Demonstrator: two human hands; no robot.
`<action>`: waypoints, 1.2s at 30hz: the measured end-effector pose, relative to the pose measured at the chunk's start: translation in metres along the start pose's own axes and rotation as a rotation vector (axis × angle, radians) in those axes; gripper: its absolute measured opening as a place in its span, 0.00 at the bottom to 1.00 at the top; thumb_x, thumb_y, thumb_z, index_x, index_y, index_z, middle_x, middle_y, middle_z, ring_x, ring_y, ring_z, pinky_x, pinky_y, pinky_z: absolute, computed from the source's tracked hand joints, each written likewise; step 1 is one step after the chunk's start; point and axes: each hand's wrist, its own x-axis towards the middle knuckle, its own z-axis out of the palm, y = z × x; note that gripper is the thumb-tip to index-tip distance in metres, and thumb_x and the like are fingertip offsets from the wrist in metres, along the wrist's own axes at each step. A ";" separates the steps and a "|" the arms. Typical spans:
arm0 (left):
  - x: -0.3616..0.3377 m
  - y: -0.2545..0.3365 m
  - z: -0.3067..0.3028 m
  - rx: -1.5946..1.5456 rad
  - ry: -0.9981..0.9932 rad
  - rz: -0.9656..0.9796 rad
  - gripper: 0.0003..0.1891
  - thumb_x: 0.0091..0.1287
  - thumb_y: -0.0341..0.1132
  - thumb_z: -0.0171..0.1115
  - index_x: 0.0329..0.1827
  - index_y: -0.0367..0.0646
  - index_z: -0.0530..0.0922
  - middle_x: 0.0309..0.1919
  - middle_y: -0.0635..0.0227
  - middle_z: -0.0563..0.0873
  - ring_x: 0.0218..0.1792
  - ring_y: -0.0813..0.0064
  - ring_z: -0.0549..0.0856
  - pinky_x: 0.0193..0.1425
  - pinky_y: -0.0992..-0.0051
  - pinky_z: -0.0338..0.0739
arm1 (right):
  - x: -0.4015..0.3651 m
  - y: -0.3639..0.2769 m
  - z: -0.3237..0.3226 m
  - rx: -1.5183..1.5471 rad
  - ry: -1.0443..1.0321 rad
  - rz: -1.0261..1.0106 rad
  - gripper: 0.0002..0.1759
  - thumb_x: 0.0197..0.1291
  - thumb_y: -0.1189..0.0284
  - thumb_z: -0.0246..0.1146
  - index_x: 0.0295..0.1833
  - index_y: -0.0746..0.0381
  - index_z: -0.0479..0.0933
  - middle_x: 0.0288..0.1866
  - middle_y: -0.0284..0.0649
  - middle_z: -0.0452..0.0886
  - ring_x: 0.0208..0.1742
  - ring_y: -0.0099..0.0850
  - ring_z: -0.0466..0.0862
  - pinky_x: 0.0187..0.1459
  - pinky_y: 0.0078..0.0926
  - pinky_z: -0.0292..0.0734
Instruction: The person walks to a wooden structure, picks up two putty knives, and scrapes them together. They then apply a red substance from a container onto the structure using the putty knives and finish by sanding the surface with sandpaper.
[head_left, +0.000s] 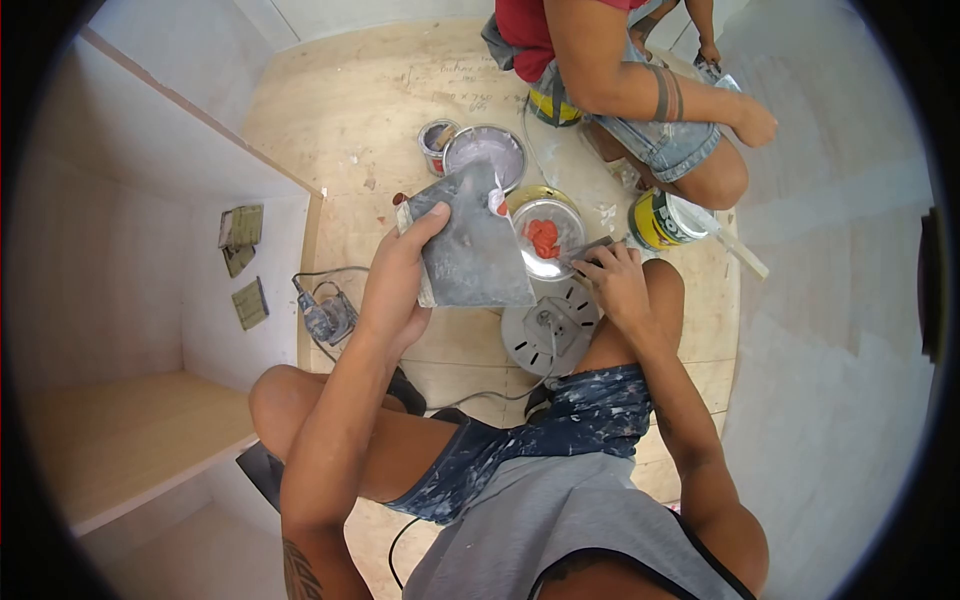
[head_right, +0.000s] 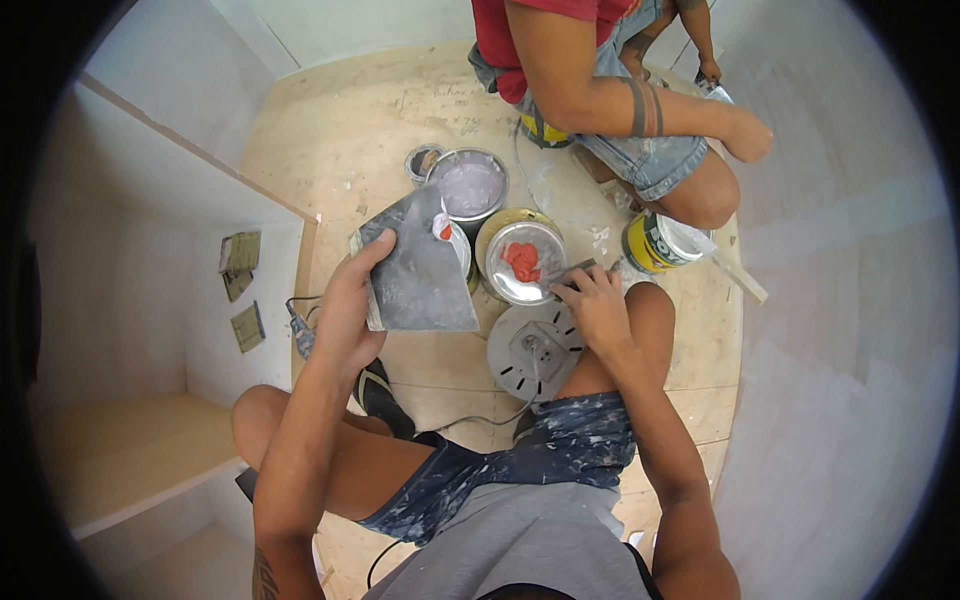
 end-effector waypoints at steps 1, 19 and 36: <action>0.000 -0.001 0.000 -0.002 -0.008 0.002 0.18 0.72 0.39 0.57 0.57 0.35 0.75 0.48 0.61 0.85 0.46 0.71 0.87 0.53 0.71 0.82 | 0.000 0.001 -0.001 0.006 -0.005 -0.002 0.18 0.49 0.74 0.68 0.48 0.51 0.86 0.46 0.29 0.80 0.50 0.33 0.74 0.53 0.36 0.66; 0.006 -0.014 0.007 -0.236 -0.083 -0.304 0.21 0.70 0.42 0.58 0.62 0.42 0.73 0.53 0.64 0.83 0.54 0.69 0.83 0.62 0.62 0.76 | 0.055 -0.052 -0.125 0.428 0.383 -0.154 0.31 0.35 0.87 0.61 0.48 0.52 0.86 0.49 0.32 0.82 0.46 0.38 0.75 0.50 0.34 0.72; -0.005 0.025 -0.013 -0.111 0.075 0.073 0.19 0.72 0.40 0.56 0.58 0.35 0.75 0.49 0.61 0.85 0.48 0.71 0.86 0.55 0.71 0.81 | -0.027 0.036 0.022 1.907 0.004 1.245 0.15 0.64 0.69 0.58 0.54 0.64 0.75 0.42 0.40 0.80 0.43 0.30 0.83 0.39 0.28 0.82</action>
